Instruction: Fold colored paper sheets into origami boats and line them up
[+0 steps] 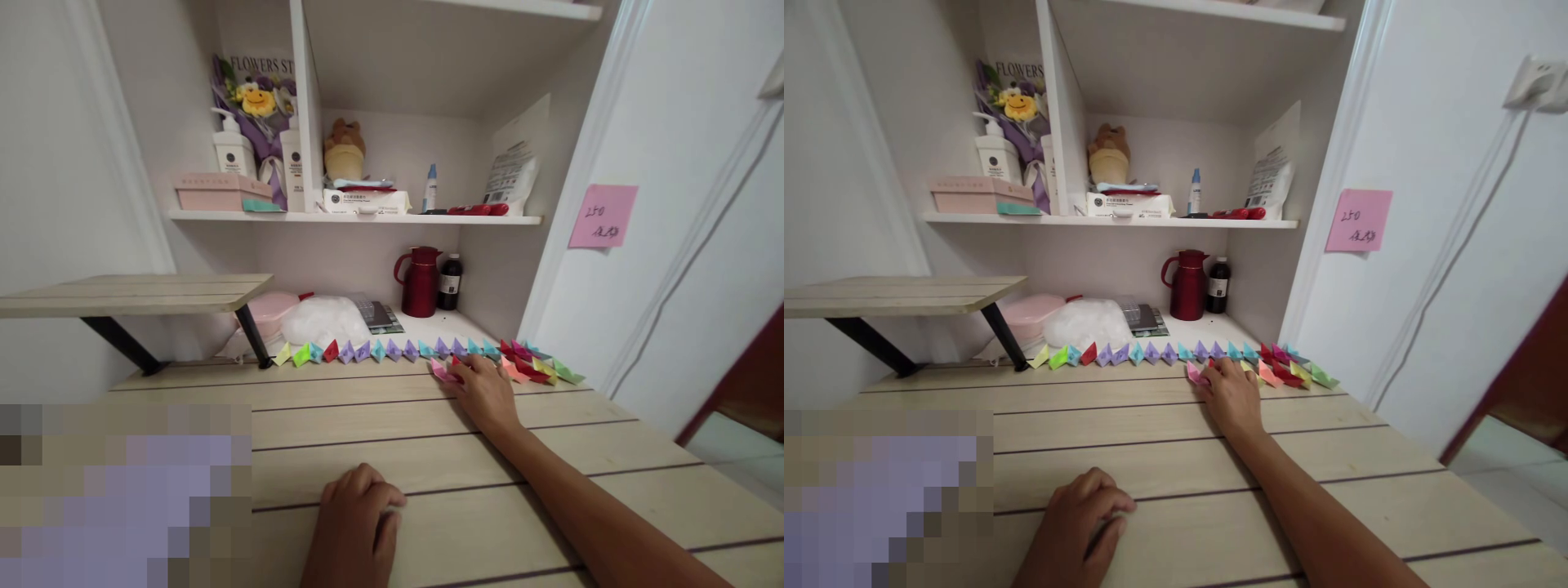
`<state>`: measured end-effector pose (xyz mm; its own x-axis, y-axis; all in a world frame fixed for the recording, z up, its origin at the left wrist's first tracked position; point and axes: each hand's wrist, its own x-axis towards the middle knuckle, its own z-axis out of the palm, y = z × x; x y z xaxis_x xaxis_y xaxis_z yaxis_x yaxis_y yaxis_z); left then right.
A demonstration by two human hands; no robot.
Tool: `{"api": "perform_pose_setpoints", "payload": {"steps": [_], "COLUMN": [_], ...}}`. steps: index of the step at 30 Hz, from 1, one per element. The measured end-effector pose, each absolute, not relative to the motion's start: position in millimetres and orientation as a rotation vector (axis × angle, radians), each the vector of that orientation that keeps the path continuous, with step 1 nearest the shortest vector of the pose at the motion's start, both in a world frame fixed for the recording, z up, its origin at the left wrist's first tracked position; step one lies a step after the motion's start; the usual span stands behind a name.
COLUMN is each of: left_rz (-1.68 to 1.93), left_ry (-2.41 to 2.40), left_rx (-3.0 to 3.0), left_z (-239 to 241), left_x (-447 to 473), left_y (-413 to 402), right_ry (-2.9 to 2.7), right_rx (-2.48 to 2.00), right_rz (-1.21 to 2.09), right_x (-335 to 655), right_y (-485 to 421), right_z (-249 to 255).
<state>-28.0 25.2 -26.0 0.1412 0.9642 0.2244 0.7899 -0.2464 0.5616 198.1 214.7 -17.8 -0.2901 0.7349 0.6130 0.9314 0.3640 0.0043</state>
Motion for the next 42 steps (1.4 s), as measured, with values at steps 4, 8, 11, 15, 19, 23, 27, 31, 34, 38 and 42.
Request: {"api": "perform_pose_setpoints", "payload": {"steps": [4,8,11,15,19,23,27,31,34,38,42], "left_rz": [0.903,0.945,0.945,0.928,0.931,0.931,0.912,0.888,0.882,0.883,0.903], "left_ry": [1.713,1.725,1.726,1.721,1.724,1.728,1.731,1.737,1.735,1.727,1.732], "left_rx": [2.122,2.12,2.121,2.137,2.138,2.137,2.137,2.144,2.16,2.175,2.178], "left_z": [-30.9,-30.9,-29.9,-31.4,-33.7,-33.4,-31.9,-31.2,-31.3,-32.0,-33.2], "left_x": [-26.5,-25.1,-25.1,-26.0,-26.7,-26.3,-25.6,-25.5,-25.4,-25.2,-25.4], "left_y": [23.6,22.0,22.1,23.5,24.4,24.2,23.8,24.0,24.1,23.8,23.2], "right_ry": [-2.08,-2.008,-2.014,-2.034,-2.054,-2.098,-2.121,-2.133,-2.147,-2.16,-2.114], "right_rx": [-1.479,-1.596,-1.659,-1.713,-1.74,-1.736,-1.746,-1.751,-1.749,-1.75,-1.82], "right_rz": [-0.461,-0.395,-0.339,-0.293,-0.253,-0.214,-0.192,-0.176,-0.165,-0.155,-0.163], "right_x": [204.1,208.8,209.5,211.0,210.5,205.7,202.7,201.7,198.9,194.7,197.1], "right_y": [209.0,202.0,199.3,202.1,208.6,212.8,214.4,215.5,215.4,211.6,203.3], "right_z": [-11.3,-9.6,-12.9,-17.0,-18.3,-18.7,-18.6,-17.8,-16.3,-13.0,-11.9]}}
